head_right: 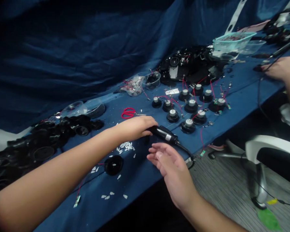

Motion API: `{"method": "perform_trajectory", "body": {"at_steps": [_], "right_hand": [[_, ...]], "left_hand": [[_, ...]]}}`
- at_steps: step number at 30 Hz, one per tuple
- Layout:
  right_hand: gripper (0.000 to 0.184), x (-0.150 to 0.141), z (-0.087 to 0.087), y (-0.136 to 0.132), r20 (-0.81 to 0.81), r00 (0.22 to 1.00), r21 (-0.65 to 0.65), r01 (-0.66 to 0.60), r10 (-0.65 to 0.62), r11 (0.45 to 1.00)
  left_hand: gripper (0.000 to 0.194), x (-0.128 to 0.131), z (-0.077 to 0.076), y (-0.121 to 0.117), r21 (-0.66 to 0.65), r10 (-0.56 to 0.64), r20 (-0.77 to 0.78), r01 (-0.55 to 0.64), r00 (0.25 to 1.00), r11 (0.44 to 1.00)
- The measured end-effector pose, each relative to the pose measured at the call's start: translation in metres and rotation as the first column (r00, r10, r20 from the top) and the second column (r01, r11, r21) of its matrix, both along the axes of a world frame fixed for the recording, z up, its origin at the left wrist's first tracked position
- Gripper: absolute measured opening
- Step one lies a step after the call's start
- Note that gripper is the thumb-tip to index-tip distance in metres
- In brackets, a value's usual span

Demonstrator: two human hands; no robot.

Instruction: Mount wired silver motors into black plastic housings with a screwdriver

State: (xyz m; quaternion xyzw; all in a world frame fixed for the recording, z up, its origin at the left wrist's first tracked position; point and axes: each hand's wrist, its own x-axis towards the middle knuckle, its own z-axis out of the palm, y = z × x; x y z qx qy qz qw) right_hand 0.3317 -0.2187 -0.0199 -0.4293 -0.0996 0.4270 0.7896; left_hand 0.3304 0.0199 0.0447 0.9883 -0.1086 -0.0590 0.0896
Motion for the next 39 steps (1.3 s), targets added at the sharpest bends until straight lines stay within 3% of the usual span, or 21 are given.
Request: {"method": "perform_trajectory", "body": {"at_steps": [2, 5, 9, 12, 14, 16, 18, 20, 24, 29, 34, 39], "right_hand": [[0.036, -0.001, 0.003, -0.005, -0.164, 0.986, 0.012, 0.019, -0.017, 1.000], [0.034, 0.002, 0.005, -0.009, -0.245, 0.964, 0.061, 0.117, -0.099, 0.991], [0.032, 0.012, 0.000, 0.000, -0.107, 0.970, 0.217, 0.236, -0.217, 0.947], [0.040, 0.024, 0.001, 0.011, 0.029, 0.948, 0.282, 0.298, -0.318, 0.912], [0.033, 0.034, 0.003, 0.015, 0.042, 0.923, 0.271, 0.358, -0.382, 0.894], [0.024, 0.044, 0.006, 0.012, 0.019, 0.903, 0.246, 0.412, -0.430, 0.877], [0.019, 0.054, 0.006, 0.005, 0.011, 0.879, 0.236, 0.461, -0.476, 0.856], [0.014, 0.061, 0.005, -0.005, 0.026, 0.851, 0.227, 0.505, -0.524, 0.832], [0.010, 0.066, 0.002, -0.020, 0.041, 0.824, 0.198, 0.548, -0.566, 0.813], [0.015, 0.058, 0.000, -0.018, 0.069, 0.833, 0.182, 0.530, -0.549, 0.828], [0.017, 0.048, -0.001, -0.007, 0.014, 0.867, 0.171, 0.488, -0.498, 0.856], [0.018, 0.040, 0.005, 0.001, -0.044, 0.877, 0.173, 0.478, -0.478, 0.861]], "left_hand": [[0.029, -0.001, 0.000, 0.000, -0.009, -0.013, 0.000, 0.013, 1.000, 1.000], [0.029, -0.013, 0.018, -0.009, -0.041, -0.024, 0.011, 0.024, 1.000, 0.999], [0.032, -0.026, 0.052, -0.041, -0.116, -0.043, 0.025, 0.046, 0.999, 0.992], [0.039, -0.031, 0.063, -0.063, -0.167, -0.070, 0.086, 0.084, 0.994, 0.982], [0.040, -0.037, 0.062, -0.065, -0.191, -0.038, 0.182, 0.073, 0.983, 0.979], [0.030, -0.048, 0.055, -0.054, -0.233, 0.098, 0.261, -0.036, 0.960, 0.972], [0.016, -0.061, 0.044, -0.037, -0.263, 0.267, 0.237, -0.203, 0.934, 0.943], [0.010, -0.073, 0.031, -0.019, -0.255, 0.353, 0.145, -0.310, 0.924, 0.916], [0.012, -0.084, 0.007, -0.004, -0.244, 0.339, 0.003, -0.328, 0.941, 0.913], [0.015, -0.078, -0.009, -0.005, -0.261, 0.311, -0.060, -0.315, 0.949, 0.912], [0.014, -0.071, -0.008, -0.004, -0.279, 0.297, -0.068, -0.304, 0.952, 0.911], [0.008, -0.104, 0.019, -0.011, -0.303, 0.446, 0.044, -0.414, 0.894, 0.858]]}}
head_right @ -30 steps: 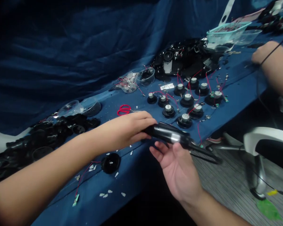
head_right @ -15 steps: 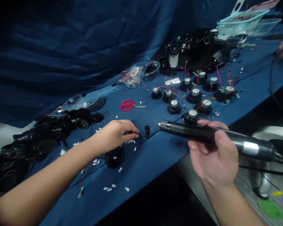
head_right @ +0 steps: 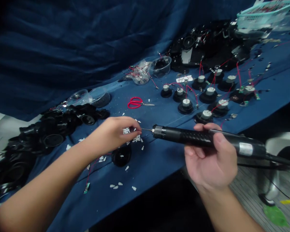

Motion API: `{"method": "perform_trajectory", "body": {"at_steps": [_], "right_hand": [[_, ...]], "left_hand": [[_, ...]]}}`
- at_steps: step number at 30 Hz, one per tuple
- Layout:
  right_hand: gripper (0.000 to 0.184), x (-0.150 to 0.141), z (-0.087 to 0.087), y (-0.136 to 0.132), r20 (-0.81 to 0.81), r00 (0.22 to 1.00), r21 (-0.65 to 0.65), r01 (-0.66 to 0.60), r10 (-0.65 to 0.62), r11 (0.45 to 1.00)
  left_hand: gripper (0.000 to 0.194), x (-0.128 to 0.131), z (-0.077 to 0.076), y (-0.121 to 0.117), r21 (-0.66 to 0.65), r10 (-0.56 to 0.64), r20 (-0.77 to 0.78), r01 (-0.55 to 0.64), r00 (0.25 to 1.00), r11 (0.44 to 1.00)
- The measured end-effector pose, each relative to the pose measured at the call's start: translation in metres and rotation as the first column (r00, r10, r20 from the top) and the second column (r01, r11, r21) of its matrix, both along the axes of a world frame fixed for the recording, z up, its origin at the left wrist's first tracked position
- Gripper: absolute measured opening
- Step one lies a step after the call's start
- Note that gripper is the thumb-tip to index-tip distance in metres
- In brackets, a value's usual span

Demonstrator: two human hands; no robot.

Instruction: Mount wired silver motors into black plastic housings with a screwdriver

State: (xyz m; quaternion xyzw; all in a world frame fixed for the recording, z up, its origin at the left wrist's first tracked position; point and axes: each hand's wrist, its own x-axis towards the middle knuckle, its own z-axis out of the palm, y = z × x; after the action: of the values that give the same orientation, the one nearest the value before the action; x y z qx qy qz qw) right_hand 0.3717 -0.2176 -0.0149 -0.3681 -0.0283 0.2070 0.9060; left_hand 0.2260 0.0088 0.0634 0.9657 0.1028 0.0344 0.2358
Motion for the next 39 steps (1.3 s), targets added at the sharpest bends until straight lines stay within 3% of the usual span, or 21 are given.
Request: {"method": "perform_trajectory", "body": {"at_steps": [4, 7, 10, 14, 26, 39], "right_hand": [[0.023, -0.012, 0.002, 0.004, 0.042, 0.994, -0.009, -0.099, 0.099, 0.995], [0.024, -0.022, 0.001, 0.008, 0.079, 0.970, -0.022, -0.230, 0.231, 0.973], [0.022, -0.028, -0.001, 0.013, 0.114, 0.949, -0.045, -0.289, 0.292, 0.956], [0.022, -0.028, -0.004, 0.018, 0.161, 0.937, -0.085, -0.298, 0.309, 0.951], [0.032, -0.027, -0.016, 0.001, 0.084, 0.938, -0.138, -0.322, 0.335, 0.937], [0.034, -0.020, -0.018, 0.004, 0.169, 0.893, -0.089, -0.408, 0.417, 0.909]], "left_hand": [[0.005, -0.059, 0.006, -0.021, -0.077, 0.256, 0.230, -0.245, 0.939, 0.966], [0.008, -0.095, -0.012, -0.038, -0.194, 0.321, 0.341, -0.269, 0.883, 0.944], [0.011, -0.111, -0.032, -0.044, -0.266, 0.349, 0.388, -0.259, 0.853, 0.929], [0.010, -0.114, -0.041, -0.042, -0.253, 0.360, 0.390, -0.277, 0.848, 0.927], [0.026, -0.111, -0.039, -0.046, -0.190, 0.228, 0.462, -0.156, 0.857, 0.969], [0.027, -0.109, -0.040, -0.046, -0.088, 0.154, 0.490, -0.127, 0.858, 0.988]]}}
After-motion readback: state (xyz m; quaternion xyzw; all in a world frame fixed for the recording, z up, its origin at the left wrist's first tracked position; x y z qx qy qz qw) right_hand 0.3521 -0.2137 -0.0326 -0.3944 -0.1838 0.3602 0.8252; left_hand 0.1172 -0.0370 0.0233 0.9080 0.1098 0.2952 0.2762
